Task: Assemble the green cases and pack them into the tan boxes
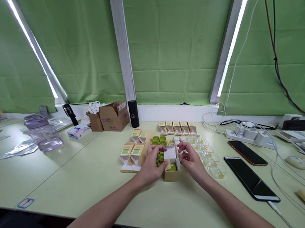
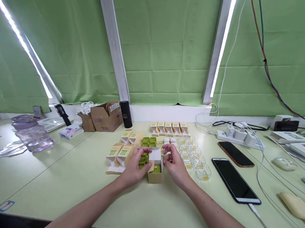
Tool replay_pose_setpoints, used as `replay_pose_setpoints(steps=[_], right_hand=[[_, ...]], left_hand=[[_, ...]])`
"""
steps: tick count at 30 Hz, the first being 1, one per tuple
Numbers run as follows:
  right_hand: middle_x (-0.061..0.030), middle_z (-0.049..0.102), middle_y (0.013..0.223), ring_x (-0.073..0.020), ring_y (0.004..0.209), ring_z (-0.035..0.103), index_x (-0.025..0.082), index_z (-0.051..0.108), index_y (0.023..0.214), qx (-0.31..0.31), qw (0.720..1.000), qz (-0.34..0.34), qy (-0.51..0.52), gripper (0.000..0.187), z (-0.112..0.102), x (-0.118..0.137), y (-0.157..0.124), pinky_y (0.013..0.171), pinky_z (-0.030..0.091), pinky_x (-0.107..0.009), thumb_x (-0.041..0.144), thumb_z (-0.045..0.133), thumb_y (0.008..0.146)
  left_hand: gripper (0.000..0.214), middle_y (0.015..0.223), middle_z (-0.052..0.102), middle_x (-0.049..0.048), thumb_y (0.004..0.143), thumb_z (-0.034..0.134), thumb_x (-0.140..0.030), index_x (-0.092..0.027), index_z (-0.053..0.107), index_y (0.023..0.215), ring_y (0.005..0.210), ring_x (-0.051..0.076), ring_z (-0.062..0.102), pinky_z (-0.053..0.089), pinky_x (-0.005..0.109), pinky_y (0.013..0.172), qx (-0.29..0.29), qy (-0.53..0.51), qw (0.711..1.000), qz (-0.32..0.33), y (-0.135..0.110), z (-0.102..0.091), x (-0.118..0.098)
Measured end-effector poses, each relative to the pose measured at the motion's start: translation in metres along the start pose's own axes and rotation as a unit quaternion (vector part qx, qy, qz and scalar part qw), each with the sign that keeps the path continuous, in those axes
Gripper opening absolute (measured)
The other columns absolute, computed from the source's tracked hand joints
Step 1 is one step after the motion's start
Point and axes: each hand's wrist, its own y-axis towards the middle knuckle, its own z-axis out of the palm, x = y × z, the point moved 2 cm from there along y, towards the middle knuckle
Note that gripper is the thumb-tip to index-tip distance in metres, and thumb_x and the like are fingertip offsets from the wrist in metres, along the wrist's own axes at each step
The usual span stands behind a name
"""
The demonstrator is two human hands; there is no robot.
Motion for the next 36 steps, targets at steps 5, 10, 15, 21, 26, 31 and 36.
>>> replay_pose_setpoints(steps=[5, 10, 15, 21, 26, 31, 36], right_hand=[[-0.0005, 0.053, 0.102, -0.0118, 0.066, 0.053, 0.025, 0.055, 0.116, 0.000, 1.000, -0.002, 0.009, 0.042, 0.001, 0.001, 0.000, 0.060, 0.042, -0.026, 0.023, 0.061, 0.074], [-0.0001, 0.051, 0.103, -0.0109, 0.066, 0.052, 0.025, 0.054, 0.118, 0.005, 1.000, 0.010, 0.012, 0.041, 0.003, 0.002, -0.001, 0.057, 0.038, -0.025, 0.027, 0.063, 0.078], [-0.0010, 0.051, 0.104, -0.0113, 0.066, 0.052, 0.025, 0.052, 0.120, 0.006, 1.000, 0.023, 0.017, 0.041, 0.006, 0.002, -0.003, 0.053, 0.036, -0.024, 0.030, 0.064, 0.081], [-0.0001, 0.051, 0.101, -0.0115, 0.065, 0.054, 0.026, 0.052, 0.119, 0.007, 1.000, 0.019, 0.003, 0.039, 0.008, 0.001, -0.004, 0.054, 0.040, -0.025, 0.032, 0.066, 0.082], [0.0006, 0.051, 0.100, -0.0110, 0.063, 0.053, 0.025, 0.053, 0.117, 0.006, 1.000, 0.023, 0.004, 0.041, 0.010, 0.001, -0.004, 0.055, 0.042, -0.026, 0.033, 0.068, 0.080], [-0.0001, 0.052, 0.102, -0.0113, 0.064, 0.052, 0.026, 0.052, 0.117, 0.015, 0.999, 0.037, 0.003, 0.041, 0.012, -0.003, -0.005, 0.055, 0.044, -0.026, 0.034, 0.069, 0.080], [-0.0005, 0.051, 0.105, -0.0125, 0.069, 0.055, 0.026, 0.048, 0.119, 0.036, 0.998, 0.050, 0.000, 0.041, 0.012, -0.008, -0.005, 0.059, 0.047, -0.027, 0.036, 0.067, 0.084]], left_hand=[[0.036, 0.123, 0.057, 0.0098, 0.085, 0.072, -0.023, -0.025, 0.061, 0.119, 0.123, 0.029, 0.057, 0.048, 0.048, 0.112, -0.008, -0.007, 1.000, 0.010, 0.000, 0.001, -0.001], [0.036, 0.123, 0.057, 0.0100, 0.086, 0.070, -0.021, -0.024, 0.059, 0.120, 0.121, 0.028, 0.057, 0.049, 0.047, 0.111, -0.002, 0.002, 1.000, 0.009, 0.000, 0.001, -0.005], [0.038, 0.124, 0.057, 0.0103, 0.086, 0.069, -0.021, -0.024, 0.057, 0.122, 0.121, 0.028, 0.058, 0.050, 0.047, 0.110, 0.000, -0.002, 1.000, 0.005, -0.001, 0.000, -0.007], [0.038, 0.123, 0.057, 0.0100, 0.087, 0.069, -0.022, -0.024, 0.057, 0.123, 0.121, 0.028, 0.057, 0.049, 0.047, 0.110, -0.001, -0.006, 1.000, 0.003, -0.001, 0.001, -0.006], [0.037, 0.124, 0.056, 0.0112, 0.087, 0.068, -0.021, -0.023, 0.056, 0.123, 0.123, 0.029, 0.056, 0.048, 0.049, 0.112, 0.005, 0.002, 1.000, 0.002, 0.000, 0.002, -0.006], [0.037, 0.125, 0.055, 0.0113, 0.087, 0.068, -0.022, -0.023, 0.056, 0.123, 0.123, 0.029, 0.055, 0.047, 0.049, 0.112, 0.007, 0.003, 1.000, -0.004, 0.000, 0.002, -0.007], [0.035, 0.122, 0.057, 0.0102, 0.086, 0.068, -0.021, -0.023, 0.056, 0.119, 0.120, 0.029, 0.056, 0.049, 0.048, 0.109, -0.001, 0.003, 1.000, 0.002, 0.000, 0.002, -0.008]])
